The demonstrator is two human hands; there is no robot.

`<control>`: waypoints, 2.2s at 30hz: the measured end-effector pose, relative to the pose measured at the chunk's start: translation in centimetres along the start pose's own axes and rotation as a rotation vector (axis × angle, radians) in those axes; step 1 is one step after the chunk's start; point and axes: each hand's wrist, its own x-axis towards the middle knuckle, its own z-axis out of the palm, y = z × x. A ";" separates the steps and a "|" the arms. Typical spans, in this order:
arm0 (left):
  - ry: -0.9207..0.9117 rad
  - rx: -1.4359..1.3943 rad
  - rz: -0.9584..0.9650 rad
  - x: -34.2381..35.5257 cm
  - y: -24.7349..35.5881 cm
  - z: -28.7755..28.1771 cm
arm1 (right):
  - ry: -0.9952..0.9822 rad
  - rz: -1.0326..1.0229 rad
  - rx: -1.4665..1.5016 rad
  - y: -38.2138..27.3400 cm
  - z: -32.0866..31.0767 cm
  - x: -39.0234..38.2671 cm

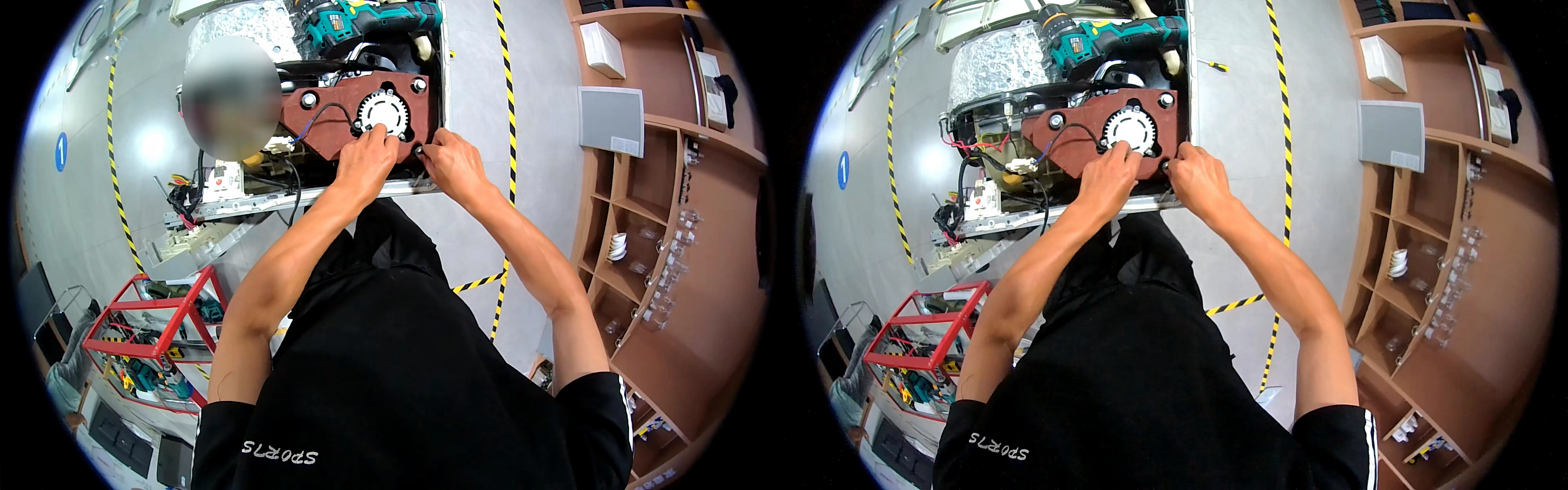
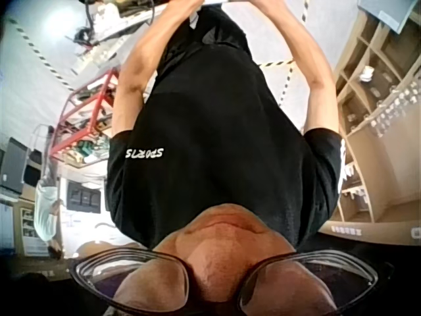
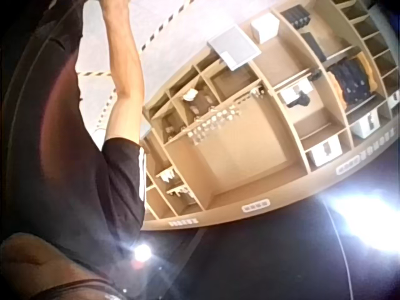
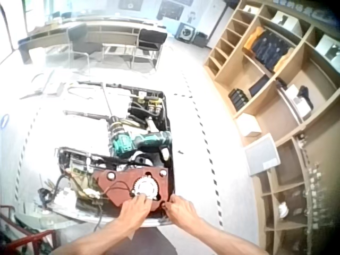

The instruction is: The person works on a washing machine by disconnecting wires, removing screws with a power drill and a screwdriver, and then fitting a black rubber seal onto the front drum opening.

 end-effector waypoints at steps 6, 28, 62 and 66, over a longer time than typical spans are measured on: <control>-0.001 -0.015 0.023 -0.1 -0.2 0.1 | -0.027 0.006 -0.002 -0.1 -0.2 0.3; 0.084 -0.018 0.058 -0.2 -0.3 -0.2 | -0.081 -0.051 0.027 0.7 -0.5 0.8; 0.145 -0.386 0.019 -2.4 1.2 -3.9 | 0.109 -0.035 0.110 -0.2 -4.4 6.5; 0.183 -0.489 0.039 -3.5 2.0 -5.5 | 0.281 -0.268 0.070 -0.3 -6.5 14.3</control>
